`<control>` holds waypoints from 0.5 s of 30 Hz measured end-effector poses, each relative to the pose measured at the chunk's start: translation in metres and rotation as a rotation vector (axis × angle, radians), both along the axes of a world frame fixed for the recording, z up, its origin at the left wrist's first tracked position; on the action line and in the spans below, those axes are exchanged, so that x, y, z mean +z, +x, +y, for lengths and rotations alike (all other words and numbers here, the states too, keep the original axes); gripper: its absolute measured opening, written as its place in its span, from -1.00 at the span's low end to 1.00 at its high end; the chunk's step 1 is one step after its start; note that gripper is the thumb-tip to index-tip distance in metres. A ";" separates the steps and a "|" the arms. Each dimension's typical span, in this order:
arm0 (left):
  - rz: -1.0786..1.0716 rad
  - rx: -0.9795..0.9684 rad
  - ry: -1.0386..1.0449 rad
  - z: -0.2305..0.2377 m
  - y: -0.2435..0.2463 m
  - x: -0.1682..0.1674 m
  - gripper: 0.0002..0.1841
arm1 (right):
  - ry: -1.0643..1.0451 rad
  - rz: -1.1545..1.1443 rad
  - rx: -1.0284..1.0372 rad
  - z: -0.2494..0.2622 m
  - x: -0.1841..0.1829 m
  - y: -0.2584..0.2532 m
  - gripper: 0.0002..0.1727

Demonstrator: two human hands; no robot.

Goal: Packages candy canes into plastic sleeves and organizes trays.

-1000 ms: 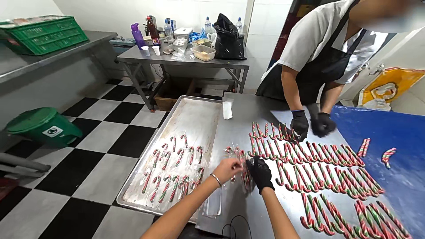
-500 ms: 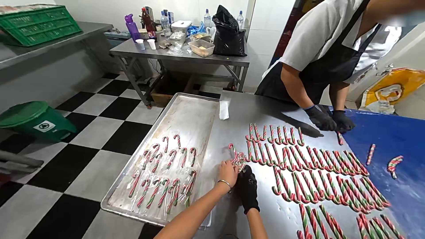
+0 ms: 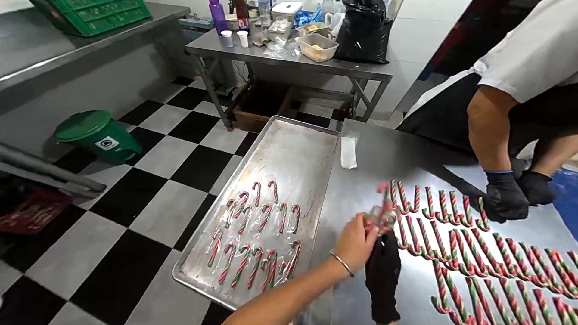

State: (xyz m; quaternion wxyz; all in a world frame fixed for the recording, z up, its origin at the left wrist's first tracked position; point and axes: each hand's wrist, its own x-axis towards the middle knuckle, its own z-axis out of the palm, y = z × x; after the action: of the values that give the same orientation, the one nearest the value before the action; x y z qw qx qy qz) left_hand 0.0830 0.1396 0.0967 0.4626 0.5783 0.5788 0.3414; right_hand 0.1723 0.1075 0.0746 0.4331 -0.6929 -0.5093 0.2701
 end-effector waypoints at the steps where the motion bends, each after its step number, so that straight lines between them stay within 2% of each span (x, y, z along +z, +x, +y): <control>1: -0.010 0.039 -0.040 0.012 -0.023 0.005 -0.44 | -0.019 -0.004 0.048 0.016 0.007 -0.020 -0.54; 2: -0.013 0.069 -0.100 0.024 -0.049 0.005 -0.42 | -0.047 0.011 0.102 0.031 0.009 -0.043 -0.52; 4: 0.006 0.137 -0.222 0.044 -0.102 -0.017 -0.41 | -0.128 0.038 0.215 0.057 -0.008 -0.090 -0.50; 8: 0.015 0.205 -0.496 0.065 -0.184 -0.101 -0.34 | -0.368 -0.198 0.405 0.077 -0.078 -0.164 -0.44; 12: -0.004 0.254 -0.550 0.107 -0.210 -0.154 -0.28 | -0.466 -0.156 0.239 0.111 -0.119 -0.192 -0.45; 15: 0.053 0.308 -0.495 0.138 -0.230 -0.166 -0.28 | -0.485 -0.270 0.195 0.139 -0.126 -0.198 -0.40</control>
State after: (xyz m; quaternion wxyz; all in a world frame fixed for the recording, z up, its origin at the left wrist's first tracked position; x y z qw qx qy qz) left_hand -0.1471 0.2775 -0.0695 0.5170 0.3619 0.7374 0.2410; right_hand -0.0255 0.2466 -0.0515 0.1552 -0.7537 -0.5472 0.3294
